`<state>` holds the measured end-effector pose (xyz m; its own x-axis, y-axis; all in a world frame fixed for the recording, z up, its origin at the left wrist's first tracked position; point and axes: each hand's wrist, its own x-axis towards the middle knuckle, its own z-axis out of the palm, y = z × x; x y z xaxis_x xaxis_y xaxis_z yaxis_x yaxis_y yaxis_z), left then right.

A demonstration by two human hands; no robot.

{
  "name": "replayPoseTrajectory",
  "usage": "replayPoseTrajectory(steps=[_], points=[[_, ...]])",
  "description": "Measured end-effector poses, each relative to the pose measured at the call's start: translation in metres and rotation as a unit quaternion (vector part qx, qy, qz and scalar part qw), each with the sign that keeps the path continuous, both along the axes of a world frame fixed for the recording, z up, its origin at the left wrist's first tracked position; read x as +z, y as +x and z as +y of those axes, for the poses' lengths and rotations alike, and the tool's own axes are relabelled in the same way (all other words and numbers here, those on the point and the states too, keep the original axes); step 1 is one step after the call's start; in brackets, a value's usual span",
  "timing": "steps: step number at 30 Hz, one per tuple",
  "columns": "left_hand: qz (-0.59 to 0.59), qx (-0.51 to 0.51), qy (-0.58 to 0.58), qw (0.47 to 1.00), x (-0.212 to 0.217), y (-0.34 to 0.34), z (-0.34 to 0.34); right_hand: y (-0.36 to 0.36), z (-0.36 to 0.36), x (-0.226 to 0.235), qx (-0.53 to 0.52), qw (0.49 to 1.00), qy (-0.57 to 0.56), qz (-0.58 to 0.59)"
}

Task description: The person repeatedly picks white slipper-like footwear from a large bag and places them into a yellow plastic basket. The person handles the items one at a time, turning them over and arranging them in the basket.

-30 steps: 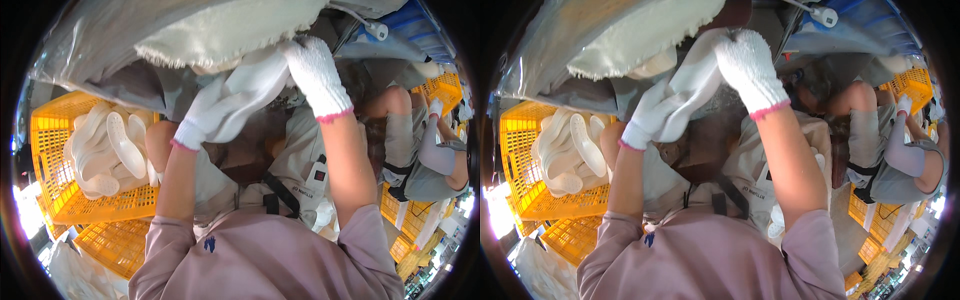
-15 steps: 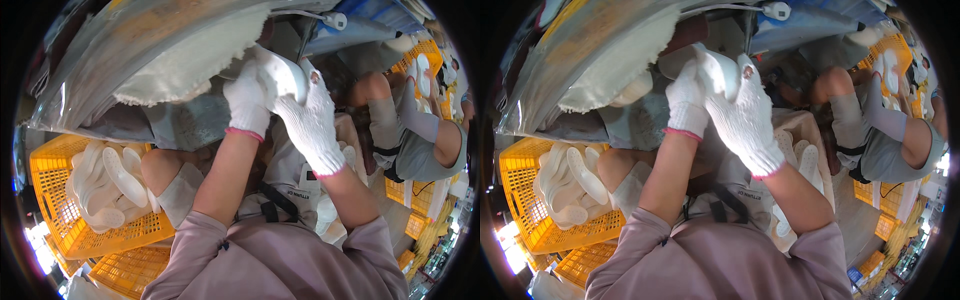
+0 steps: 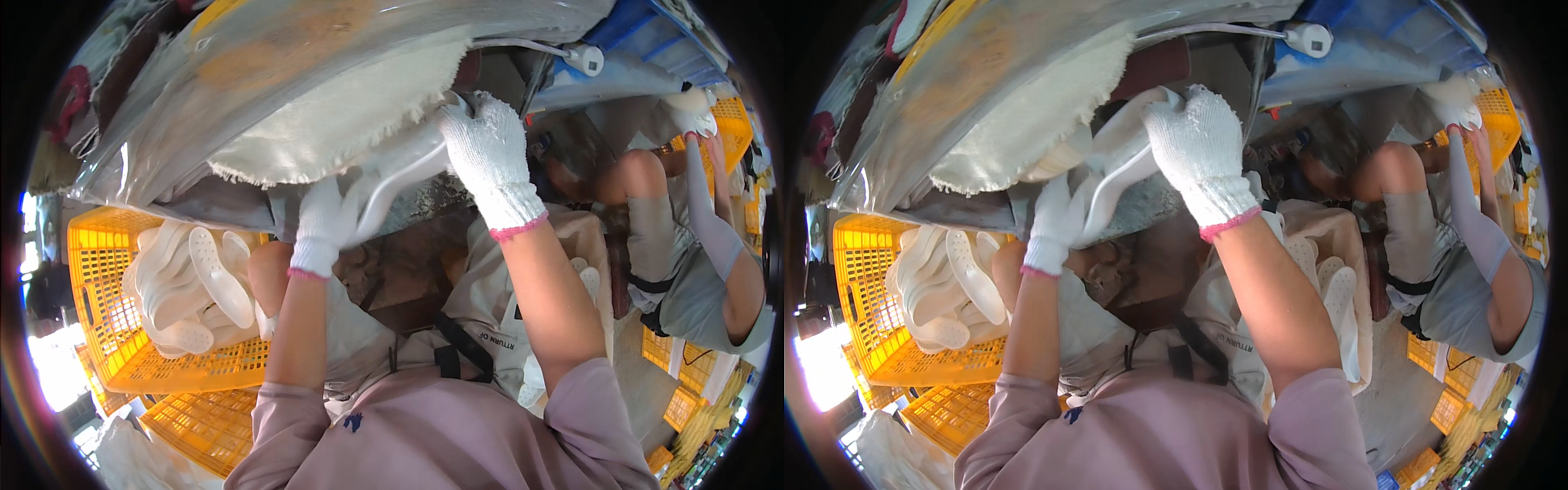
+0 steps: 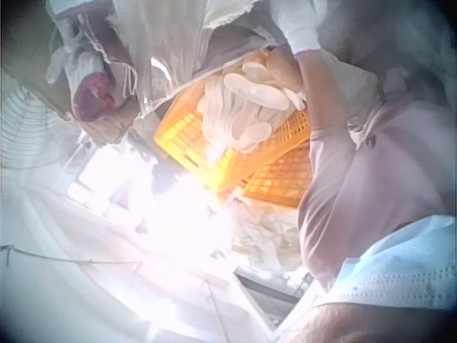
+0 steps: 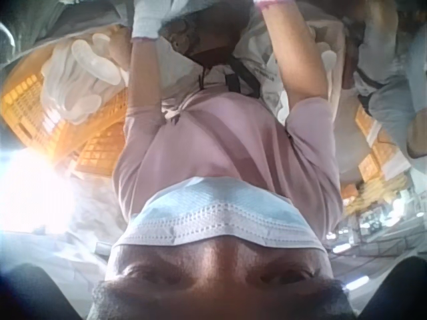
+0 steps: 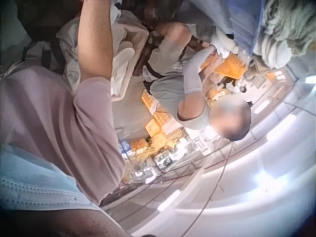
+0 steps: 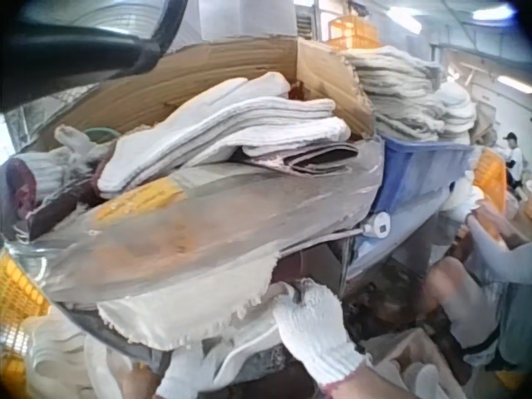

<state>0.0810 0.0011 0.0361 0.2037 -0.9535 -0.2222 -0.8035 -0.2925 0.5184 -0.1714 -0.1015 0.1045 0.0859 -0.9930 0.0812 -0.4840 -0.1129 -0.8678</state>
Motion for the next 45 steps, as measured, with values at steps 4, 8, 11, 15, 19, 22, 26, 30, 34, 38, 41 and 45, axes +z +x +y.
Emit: replayPoseTrajectory(steps=[4,8,11,15,19,22,26,30,34,38,41,45], points=[[0.452,0.072,-0.047,0.888,0.027,-0.058,0.033,0.013,0.000,0.015,-0.005,0.997,0.006,0.071],[0.544,0.133,-0.049,0.827,0.024,-0.118,-0.003,0.010,0.041,0.053,0.072,0.991,0.056,0.096],[0.669,0.116,-0.092,0.728,0.016,-0.117,-0.043,-0.017,0.097,0.076,0.225,0.891,-0.256,0.299],[0.744,0.133,0.102,0.647,0.017,-0.102,-0.026,-0.033,0.099,0.066,0.266,0.759,-0.285,0.522],[0.914,0.116,0.015,0.390,0.012,-0.081,0.019,-0.003,0.146,0.047,0.319,0.864,-0.270,0.282],[0.944,0.045,-0.035,0.325,-0.020,-0.066,0.002,0.034,0.144,0.047,0.267,0.884,-0.271,0.271],[0.873,0.229,-0.070,0.425,-0.065,-0.058,-0.048,0.060,0.104,0.042,0.299,0.839,-0.188,0.414],[0.820,0.264,-0.037,0.506,-0.057,-0.064,-0.053,0.069,0.086,0.029,0.257,0.888,-0.202,0.323],[0.768,0.296,-0.052,0.566,-0.011,-0.064,-0.024,0.063,0.096,0.009,0.232,0.908,-0.264,0.230],[0.710,0.323,-0.019,0.626,0.020,-0.059,-0.011,0.057,0.116,0.008,0.191,0.923,-0.232,0.239],[0.775,0.306,0.009,0.553,0.023,-0.059,-0.016,0.060,0.114,0.018,0.196,0.929,-0.235,0.208],[0.824,0.285,-0.004,0.490,0.011,-0.062,-0.024,0.076,0.093,0.020,0.180,0.903,-0.271,0.280]])
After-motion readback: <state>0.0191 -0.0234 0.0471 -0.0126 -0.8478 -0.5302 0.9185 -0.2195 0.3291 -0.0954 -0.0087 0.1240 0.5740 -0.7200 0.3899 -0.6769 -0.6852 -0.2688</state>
